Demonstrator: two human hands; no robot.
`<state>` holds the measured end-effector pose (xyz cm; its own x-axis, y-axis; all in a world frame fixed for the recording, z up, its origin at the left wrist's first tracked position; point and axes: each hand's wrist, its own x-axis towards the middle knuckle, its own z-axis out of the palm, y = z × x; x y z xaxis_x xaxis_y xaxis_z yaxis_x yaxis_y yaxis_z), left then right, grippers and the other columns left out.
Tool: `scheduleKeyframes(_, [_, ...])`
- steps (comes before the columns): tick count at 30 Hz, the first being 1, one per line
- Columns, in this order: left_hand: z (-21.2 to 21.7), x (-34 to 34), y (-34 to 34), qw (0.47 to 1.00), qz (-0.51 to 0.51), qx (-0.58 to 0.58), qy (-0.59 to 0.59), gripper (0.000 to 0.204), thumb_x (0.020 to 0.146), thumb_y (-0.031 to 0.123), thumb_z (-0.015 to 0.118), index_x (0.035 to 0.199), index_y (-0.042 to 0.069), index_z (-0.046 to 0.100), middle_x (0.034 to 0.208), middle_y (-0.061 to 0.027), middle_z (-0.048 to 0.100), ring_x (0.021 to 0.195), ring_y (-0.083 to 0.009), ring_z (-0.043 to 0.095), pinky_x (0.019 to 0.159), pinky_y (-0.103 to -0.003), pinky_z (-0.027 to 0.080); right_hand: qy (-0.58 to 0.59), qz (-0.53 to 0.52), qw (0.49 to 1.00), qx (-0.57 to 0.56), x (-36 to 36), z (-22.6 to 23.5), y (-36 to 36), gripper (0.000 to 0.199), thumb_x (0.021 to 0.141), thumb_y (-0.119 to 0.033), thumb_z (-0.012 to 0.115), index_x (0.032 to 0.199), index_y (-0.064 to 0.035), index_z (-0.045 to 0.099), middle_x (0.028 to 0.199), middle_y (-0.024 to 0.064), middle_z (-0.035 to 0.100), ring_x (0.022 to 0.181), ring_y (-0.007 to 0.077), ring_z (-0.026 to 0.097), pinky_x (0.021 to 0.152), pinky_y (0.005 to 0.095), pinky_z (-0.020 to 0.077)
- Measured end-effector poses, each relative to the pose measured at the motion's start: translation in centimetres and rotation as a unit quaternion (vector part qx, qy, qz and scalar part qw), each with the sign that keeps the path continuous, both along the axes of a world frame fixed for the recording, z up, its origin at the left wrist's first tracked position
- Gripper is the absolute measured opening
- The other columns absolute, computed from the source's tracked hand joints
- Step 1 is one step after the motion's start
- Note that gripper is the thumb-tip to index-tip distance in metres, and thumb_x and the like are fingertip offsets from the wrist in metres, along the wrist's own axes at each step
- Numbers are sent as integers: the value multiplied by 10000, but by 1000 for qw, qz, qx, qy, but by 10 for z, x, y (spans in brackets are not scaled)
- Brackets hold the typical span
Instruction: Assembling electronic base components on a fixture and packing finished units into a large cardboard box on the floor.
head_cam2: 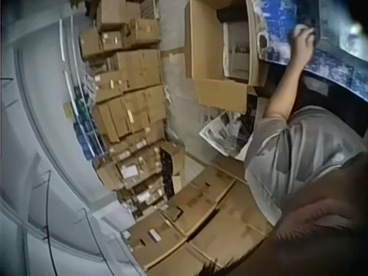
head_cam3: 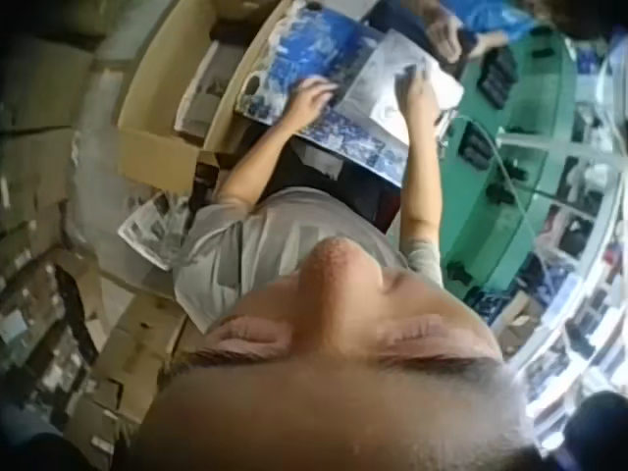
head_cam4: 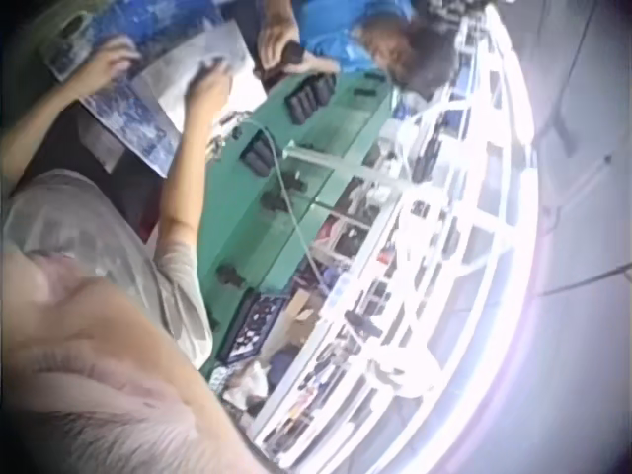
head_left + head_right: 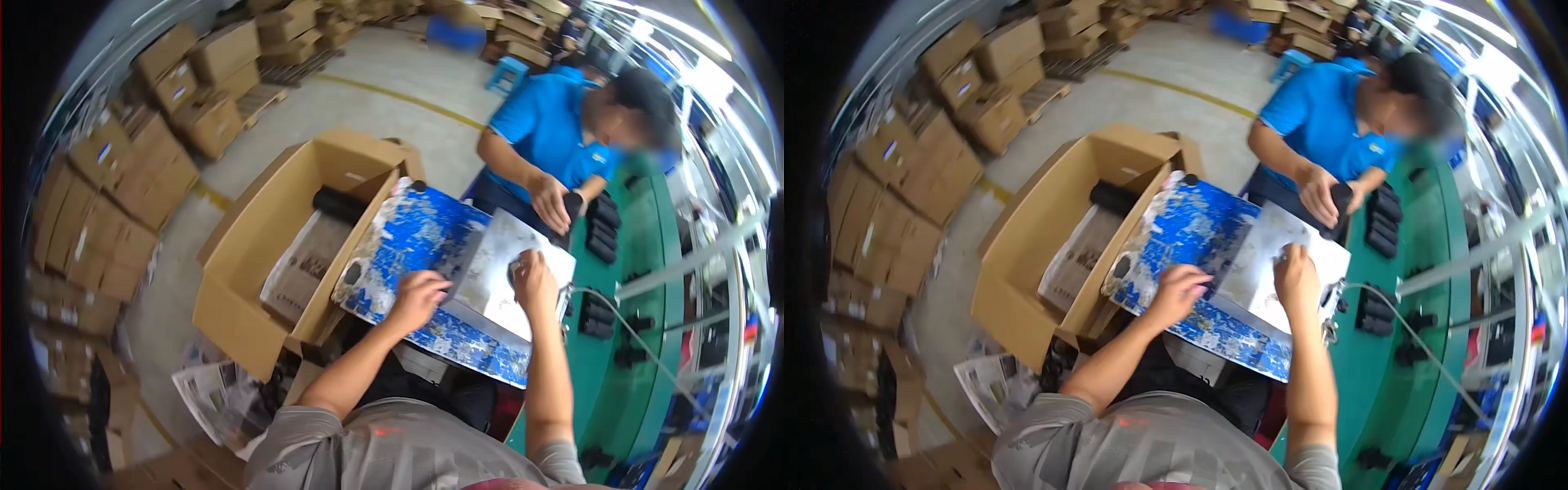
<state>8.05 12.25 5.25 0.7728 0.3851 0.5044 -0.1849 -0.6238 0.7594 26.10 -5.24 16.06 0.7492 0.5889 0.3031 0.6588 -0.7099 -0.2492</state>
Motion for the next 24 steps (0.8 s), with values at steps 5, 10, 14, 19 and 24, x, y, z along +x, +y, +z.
scheduleKeyframes(5, [-51, -126, 111, 940, 312, -92, 100, 145, 902, 50, 624, 1033, 41, 685, 942, -143, 666, 787, -305, 657, 722, -379, 518, 309, 285, 907, 37, -122, -100, 108, 171, 844, -171, 683, 872, -12, 629, 803, 175, 639, 726, 348, 650, 658, 418, 512])
scheduleKeyframes(10, [-91, -133, 189, 932, 250, -106, 238, 207, 916, 130, 630, 1101, 42, 664, 1046, -193, 654, 989, -364, 636, 853, -407, 512, 88, 309, 947, 8, -122, -222, 159, 184, 819, -245, 687, 783, -85, 602, 808, 120, 574, 807, 336, 570, 731, 465, 428])
scheduleKeyframes(14, [-168, -88, 250, 920, 145, -86, 354, 290, 931, 207, 613, 1150, 21, 651, 1185, -237, 630, 1134, -400, 595, 945, -438, 487, 49, 349, 936, -8, -114, -242, 162, 155, 817, -255, 658, 799, -115, 595, 807, 105, 518, 800, 316, 517, 734, 457, 364])
scheduleKeyframes(19, [-285, 6, 302, 875, 42, -270, 400, 521, 942, 292, 619, 1341, -31, 526, 1323, -271, 577, 1214, -379, 578, 1005, -419, 464, 79, 351, 932, -42, -108, -242, 170, 156, 766, -256, 676, 796, -123, 599, 788, 104, 509, 738, 323, 507, 682, 459, 348])
scheduleKeyframes(24, [-386, 43, 306, 874, 187, -283, 349, 586, 881, 346, 683, 1261, -78, 545, 1168, -297, 645, 1106, -448, 613, 936, -466, 486, 101, 350, 930, -60, -109, -246, 177, 171, 753, -273, 680, 783, -130, 591, 795, 95, 508, 737, 312, 502, 680, 460, 349])
